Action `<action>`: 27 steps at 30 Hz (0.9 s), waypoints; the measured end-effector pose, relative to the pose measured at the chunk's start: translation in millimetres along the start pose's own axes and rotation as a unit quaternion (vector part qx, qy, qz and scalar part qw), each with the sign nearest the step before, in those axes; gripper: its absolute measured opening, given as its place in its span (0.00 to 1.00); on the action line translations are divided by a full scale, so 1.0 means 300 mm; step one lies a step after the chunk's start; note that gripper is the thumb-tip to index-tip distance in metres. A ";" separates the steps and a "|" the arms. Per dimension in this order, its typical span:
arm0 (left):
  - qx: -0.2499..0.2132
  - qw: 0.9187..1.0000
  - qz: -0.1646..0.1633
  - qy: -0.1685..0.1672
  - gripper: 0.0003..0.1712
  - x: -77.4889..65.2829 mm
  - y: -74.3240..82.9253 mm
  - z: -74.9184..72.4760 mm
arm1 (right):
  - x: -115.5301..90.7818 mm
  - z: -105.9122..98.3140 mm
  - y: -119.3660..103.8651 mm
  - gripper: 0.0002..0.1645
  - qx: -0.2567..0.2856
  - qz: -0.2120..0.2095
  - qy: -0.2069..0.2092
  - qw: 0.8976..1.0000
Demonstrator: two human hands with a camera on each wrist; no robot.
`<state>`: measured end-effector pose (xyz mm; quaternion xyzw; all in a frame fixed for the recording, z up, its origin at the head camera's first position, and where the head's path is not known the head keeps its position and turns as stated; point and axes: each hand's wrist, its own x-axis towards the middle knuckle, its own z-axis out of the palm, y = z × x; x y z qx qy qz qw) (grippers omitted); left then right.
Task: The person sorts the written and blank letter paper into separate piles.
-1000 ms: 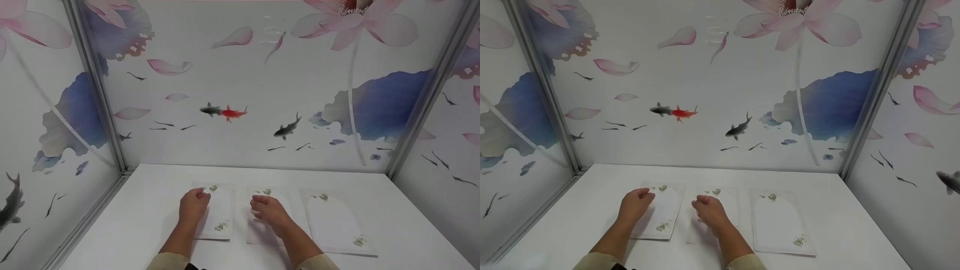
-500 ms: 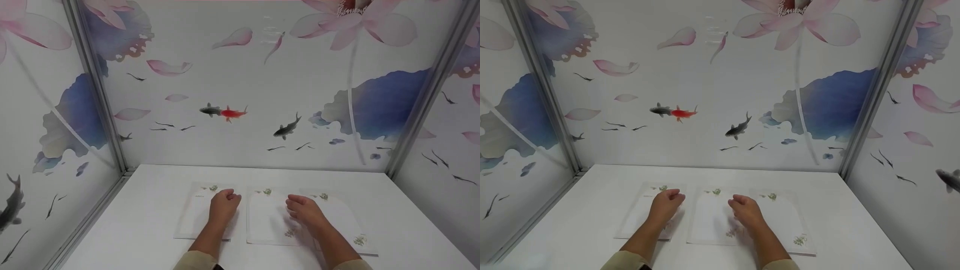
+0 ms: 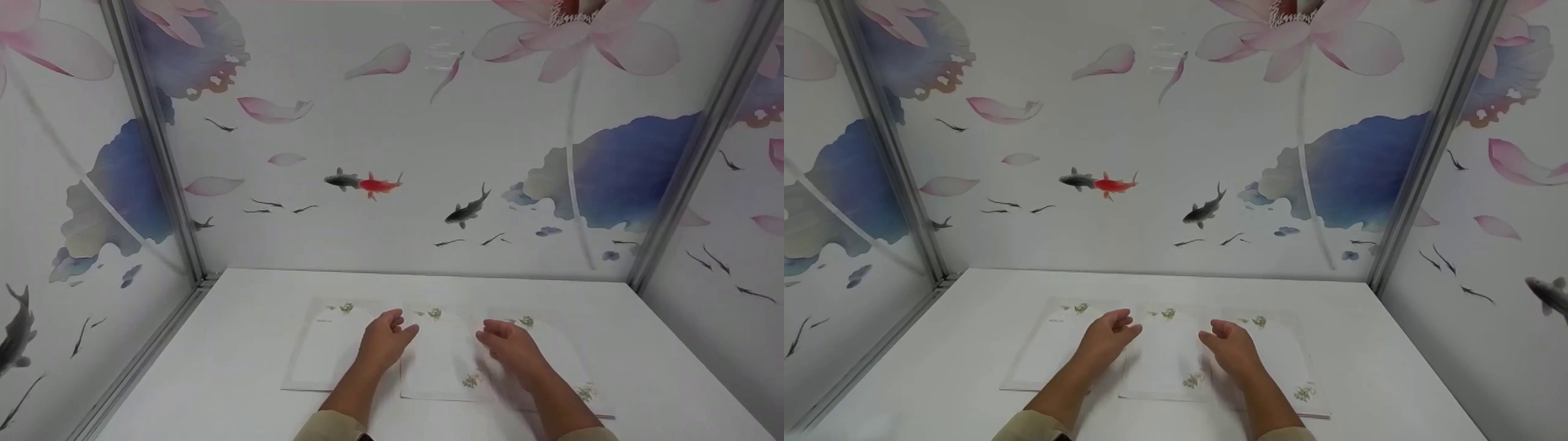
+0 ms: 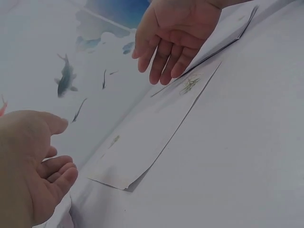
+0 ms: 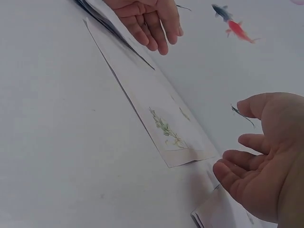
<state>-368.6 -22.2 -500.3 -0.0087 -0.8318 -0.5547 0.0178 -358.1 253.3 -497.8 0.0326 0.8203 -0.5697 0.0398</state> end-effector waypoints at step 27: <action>0.170 0.975 0.014 -0.139 0.53 -0.046 0.010 -0.004 | -0.013 0.038 -0.008 0.58 -0.272 -0.010 -0.062 0.960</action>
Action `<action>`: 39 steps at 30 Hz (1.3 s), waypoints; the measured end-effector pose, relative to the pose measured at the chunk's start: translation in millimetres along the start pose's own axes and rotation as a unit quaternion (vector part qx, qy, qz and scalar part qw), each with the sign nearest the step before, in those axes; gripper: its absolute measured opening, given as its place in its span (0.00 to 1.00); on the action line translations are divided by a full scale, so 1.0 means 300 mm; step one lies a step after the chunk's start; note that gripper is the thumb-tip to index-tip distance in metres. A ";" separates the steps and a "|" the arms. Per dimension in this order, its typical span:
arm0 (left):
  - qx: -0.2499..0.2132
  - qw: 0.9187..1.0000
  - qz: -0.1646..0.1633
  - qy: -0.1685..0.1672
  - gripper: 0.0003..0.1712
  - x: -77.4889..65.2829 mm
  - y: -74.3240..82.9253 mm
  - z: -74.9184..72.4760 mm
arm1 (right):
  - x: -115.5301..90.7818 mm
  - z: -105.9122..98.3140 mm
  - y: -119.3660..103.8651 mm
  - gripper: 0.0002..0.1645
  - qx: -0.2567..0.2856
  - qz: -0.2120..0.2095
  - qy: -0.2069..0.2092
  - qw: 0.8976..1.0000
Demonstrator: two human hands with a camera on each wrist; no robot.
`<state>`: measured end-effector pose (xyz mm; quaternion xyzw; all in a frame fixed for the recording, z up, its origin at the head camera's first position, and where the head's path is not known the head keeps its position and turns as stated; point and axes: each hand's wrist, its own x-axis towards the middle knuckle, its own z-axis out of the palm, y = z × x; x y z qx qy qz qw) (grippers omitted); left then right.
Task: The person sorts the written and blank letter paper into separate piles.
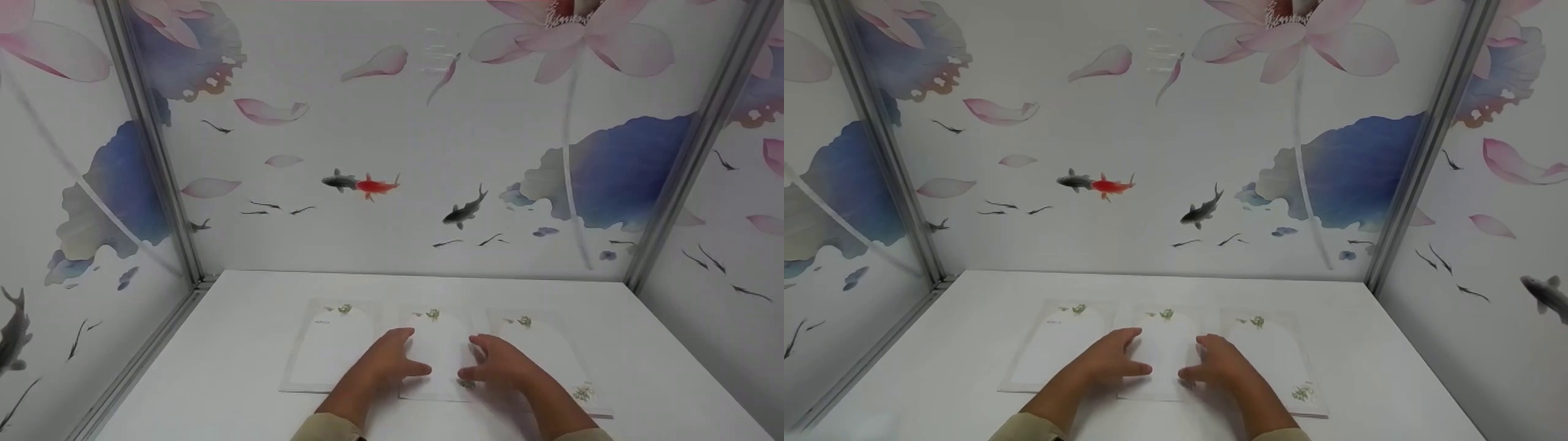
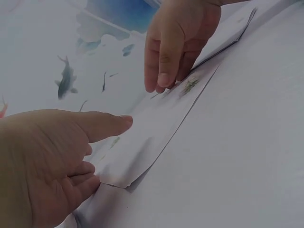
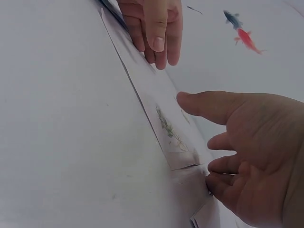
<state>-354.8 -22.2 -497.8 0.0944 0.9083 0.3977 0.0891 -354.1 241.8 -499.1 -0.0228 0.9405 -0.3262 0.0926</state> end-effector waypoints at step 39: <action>0.168 0.984 0.042 0.049 0.43 0.007 0.016 0.051 | 0.007 0.018 -0.012 0.43 -0.042 0.001 0.055 0.998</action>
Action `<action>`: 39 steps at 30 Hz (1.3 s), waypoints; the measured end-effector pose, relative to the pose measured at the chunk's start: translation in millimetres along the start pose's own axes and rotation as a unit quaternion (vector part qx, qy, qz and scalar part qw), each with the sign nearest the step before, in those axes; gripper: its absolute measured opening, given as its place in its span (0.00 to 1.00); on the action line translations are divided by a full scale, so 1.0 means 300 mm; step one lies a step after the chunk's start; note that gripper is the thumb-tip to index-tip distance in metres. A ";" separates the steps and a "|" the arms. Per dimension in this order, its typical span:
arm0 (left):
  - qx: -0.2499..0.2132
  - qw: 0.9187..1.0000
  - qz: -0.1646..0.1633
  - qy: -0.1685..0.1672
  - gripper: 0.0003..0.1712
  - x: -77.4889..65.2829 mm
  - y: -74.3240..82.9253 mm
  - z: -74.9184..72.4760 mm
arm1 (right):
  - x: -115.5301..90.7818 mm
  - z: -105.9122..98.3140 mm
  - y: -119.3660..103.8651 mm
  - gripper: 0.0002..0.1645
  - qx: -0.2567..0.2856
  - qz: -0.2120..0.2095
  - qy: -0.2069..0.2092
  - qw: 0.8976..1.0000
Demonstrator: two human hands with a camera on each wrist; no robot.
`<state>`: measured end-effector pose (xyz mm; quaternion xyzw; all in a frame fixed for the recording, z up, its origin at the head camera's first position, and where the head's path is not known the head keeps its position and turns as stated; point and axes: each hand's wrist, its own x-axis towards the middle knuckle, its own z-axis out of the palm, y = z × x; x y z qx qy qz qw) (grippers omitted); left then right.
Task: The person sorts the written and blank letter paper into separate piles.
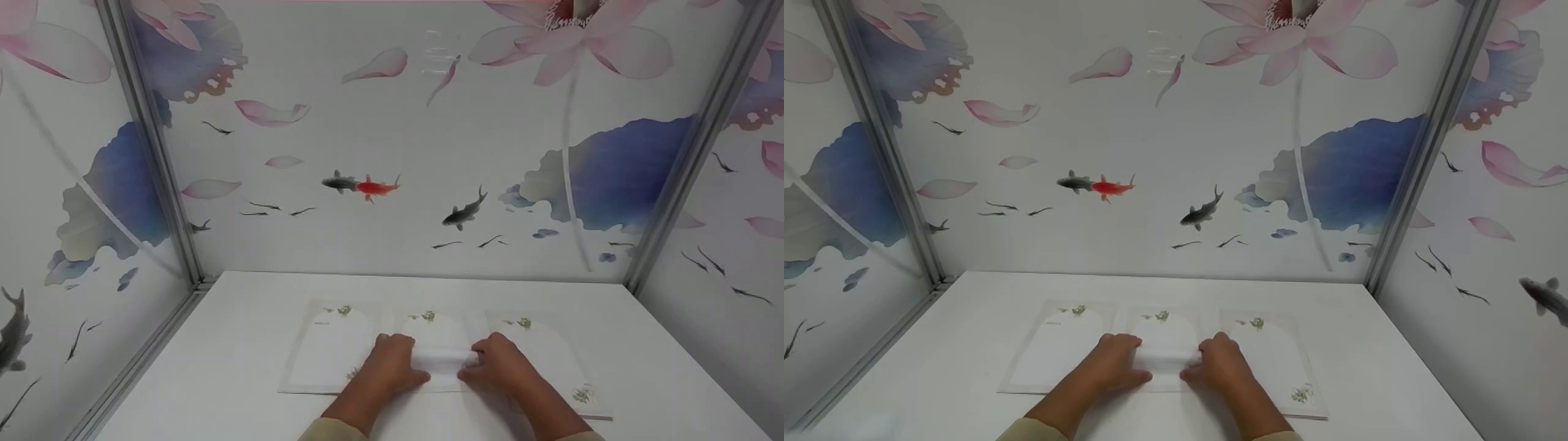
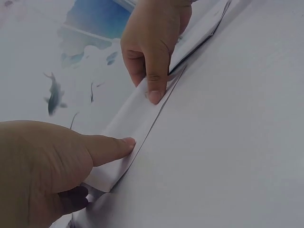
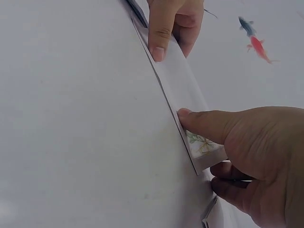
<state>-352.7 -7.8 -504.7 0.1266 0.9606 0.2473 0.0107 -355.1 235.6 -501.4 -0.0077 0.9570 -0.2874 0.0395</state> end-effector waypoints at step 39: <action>-0.204 0.962 -0.139 0.115 0.19 0.027 -0.030 -0.021 | 0.009 -0.015 0.024 0.20 0.247 0.114 0.040 0.961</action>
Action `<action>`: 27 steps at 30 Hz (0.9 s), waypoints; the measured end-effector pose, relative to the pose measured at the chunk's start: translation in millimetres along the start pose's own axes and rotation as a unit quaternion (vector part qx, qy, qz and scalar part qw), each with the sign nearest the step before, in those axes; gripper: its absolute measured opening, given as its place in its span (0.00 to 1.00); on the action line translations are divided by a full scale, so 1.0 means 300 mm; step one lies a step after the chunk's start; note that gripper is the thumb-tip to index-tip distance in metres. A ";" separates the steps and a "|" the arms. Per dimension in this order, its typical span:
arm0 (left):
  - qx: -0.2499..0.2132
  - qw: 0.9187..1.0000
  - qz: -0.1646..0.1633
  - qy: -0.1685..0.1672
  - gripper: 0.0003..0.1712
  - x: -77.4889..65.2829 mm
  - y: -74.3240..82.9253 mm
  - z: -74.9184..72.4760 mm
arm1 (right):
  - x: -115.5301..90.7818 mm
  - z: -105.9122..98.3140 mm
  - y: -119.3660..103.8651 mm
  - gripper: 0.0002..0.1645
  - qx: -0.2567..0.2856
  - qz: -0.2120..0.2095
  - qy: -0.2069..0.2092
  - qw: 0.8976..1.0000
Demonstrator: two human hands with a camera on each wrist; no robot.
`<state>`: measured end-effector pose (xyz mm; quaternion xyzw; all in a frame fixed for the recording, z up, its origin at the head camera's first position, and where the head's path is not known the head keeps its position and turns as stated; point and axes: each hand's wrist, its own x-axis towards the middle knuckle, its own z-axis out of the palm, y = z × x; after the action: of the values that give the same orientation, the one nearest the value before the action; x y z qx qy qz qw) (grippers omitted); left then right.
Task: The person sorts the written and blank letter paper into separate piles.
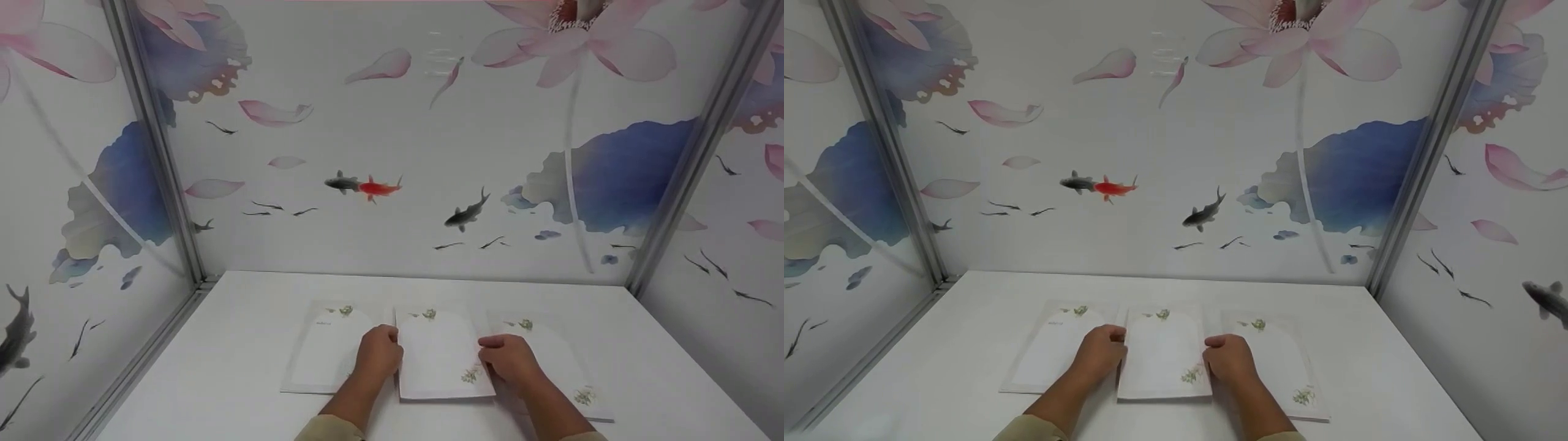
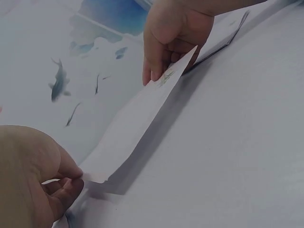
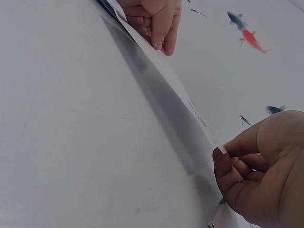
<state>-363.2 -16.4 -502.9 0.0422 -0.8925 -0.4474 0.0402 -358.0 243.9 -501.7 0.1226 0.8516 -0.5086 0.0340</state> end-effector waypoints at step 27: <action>-0.102 0.995 0.003 -0.008 0.26 -0.037 0.074 0.080 | 0.004 -0.130 0.040 0.26 0.108 -0.013 0.004 0.994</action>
<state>-355.7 17.2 -499.9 0.0311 -0.8426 -0.5362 0.0384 -353.6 283.8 -493.4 0.1165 0.7936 -0.5971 0.0102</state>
